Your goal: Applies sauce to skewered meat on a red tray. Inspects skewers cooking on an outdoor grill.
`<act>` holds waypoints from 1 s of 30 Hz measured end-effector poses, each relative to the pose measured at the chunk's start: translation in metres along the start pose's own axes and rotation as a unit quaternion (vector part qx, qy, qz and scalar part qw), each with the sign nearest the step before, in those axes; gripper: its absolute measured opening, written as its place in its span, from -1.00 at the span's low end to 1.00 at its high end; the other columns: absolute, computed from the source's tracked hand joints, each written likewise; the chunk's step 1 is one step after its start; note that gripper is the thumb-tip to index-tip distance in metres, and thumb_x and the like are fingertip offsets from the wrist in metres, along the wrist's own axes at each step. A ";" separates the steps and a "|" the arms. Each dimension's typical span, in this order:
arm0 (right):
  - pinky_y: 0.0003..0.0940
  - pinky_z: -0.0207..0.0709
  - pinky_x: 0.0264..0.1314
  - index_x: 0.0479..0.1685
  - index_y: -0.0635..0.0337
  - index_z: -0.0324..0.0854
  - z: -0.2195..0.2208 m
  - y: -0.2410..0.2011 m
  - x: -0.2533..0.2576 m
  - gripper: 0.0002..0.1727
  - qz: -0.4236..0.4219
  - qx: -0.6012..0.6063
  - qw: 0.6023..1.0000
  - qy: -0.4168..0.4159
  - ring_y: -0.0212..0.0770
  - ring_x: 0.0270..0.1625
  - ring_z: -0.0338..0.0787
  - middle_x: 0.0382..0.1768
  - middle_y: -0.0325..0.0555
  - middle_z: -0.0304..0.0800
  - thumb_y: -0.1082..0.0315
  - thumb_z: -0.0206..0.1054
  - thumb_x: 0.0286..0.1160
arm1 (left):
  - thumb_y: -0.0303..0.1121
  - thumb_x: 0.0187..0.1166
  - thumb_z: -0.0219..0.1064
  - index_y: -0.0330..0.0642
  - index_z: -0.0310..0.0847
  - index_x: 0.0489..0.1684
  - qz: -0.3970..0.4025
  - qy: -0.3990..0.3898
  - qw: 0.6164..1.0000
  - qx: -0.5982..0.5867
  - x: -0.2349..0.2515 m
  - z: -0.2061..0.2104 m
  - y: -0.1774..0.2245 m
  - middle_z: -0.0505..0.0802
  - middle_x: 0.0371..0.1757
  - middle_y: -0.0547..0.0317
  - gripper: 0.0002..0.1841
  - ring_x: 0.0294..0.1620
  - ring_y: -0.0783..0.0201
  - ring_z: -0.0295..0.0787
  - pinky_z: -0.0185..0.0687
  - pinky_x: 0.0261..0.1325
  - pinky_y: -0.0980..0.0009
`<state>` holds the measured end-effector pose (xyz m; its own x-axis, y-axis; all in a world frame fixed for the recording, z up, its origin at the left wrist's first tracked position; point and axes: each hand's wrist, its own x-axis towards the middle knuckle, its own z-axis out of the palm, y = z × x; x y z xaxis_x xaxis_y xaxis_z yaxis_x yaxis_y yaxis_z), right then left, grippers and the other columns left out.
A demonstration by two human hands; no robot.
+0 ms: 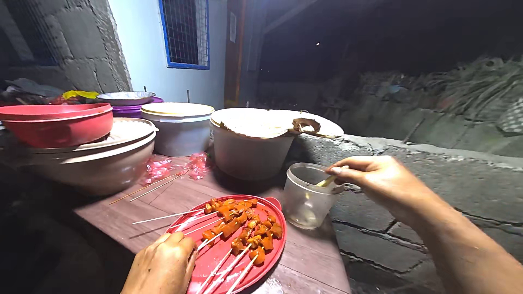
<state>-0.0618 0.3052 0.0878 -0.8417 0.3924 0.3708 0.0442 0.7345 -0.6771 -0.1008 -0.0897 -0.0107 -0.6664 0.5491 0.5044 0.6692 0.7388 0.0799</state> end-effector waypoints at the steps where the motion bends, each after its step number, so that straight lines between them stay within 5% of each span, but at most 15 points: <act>1: 0.01 0.62 -0.18 -0.15 0.18 0.84 -0.006 0.001 -0.006 -0.83 -0.022 0.010 0.999 0.034 -0.16 -0.34 0.77 -0.38 -0.06 0.84 0.35 0.33 0.67 | -0.30 0.44 0.35 -0.10 0.84 -0.38 0.002 0.007 1.000 -0.007 0.000 0.000 0.000 0.81 -0.43 0.10 -0.84 -0.38 0.03 0.85 0.71 -0.43 0.07; 7: -0.62 0.63 -0.08 0.01 0.08 0.74 -0.030 -0.015 -0.053 -0.79 -0.121 0.073 0.972 0.188 -0.61 -0.24 0.74 -0.25 -0.45 0.81 0.23 0.23 0.70 | -0.27 0.48 0.29 -0.11 0.83 -0.34 0.027 0.027 0.999 -0.038 -0.004 -0.001 0.001 0.81 -0.41 0.10 -0.80 -0.44 0.09 0.82 0.71 -0.47 0.12; 13: -0.48 0.81 -0.02 0.02 0.22 0.77 0.017 -0.051 -0.109 -0.78 -0.173 0.140 0.971 0.091 -0.45 -0.18 0.86 -0.16 -0.32 0.88 0.40 0.27 0.57 | -0.31 0.49 0.30 -0.16 0.83 -0.30 0.025 0.011 0.998 -0.065 -0.004 -0.004 0.009 0.83 -0.38 0.06 -0.81 -0.41 0.05 0.84 0.73 -0.42 0.07; 18: -0.54 0.71 -0.02 -0.09 0.11 0.87 0.069 -0.048 -0.126 -0.79 -0.187 0.126 0.974 0.034 -0.49 -0.15 0.80 -0.23 -0.35 0.87 0.28 0.32 0.60 | -0.31 0.50 0.29 -0.14 0.83 -0.32 0.029 0.017 0.997 -0.064 -0.005 -0.003 0.008 0.83 -0.38 0.07 -0.81 -0.38 0.05 0.86 0.75 -0.41 0.07; 24: -0.57 0.68 -0.12 -0.16 -0.09 0.87 0.085 -0.019 -0.104 -0.75 -0.170 0.060 0.979 0.099 -0.56 -0.20 0.78 -0.29 -0.51 0.84 0.16 0.24 0.56 | -0.29 0.52 0.28 -0.14 0.83 -0.30 0.032 0.018 0.998 -0.058 -0.008 -0.008 0.006 0.82 -0.40 0.08 -0.79 -0.41 0.07 0.84 0.73 -0.42 0.10; 30: -0.56 0.63 -0.16 -0.15 -0.09 0.86 0.084 -0.007 -0.094 -0.74 -0.142 0.019 0.980 0.140 -0.57 -0.24 0.75 -0.33 -0.51 0.82 0.15 0.23 0.54 | -0.29 0.54 0.25 -0.13 0.84 -0.26 0.024 0.019 0.997 -0.071 -0.011 -0.009 0.003 0.85 -0.35 0.08 -0.78 -0.35 0.07 0.86 0.75 -0.36 0.09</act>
<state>-0.0276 0.2166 0.0044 -0.6368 0.3151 0.7037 -0.1958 0.8167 -0.5429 -0.0890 -0.0970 -0.0085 -0.6220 0.5652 0.5419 0.7410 0.6485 0.1741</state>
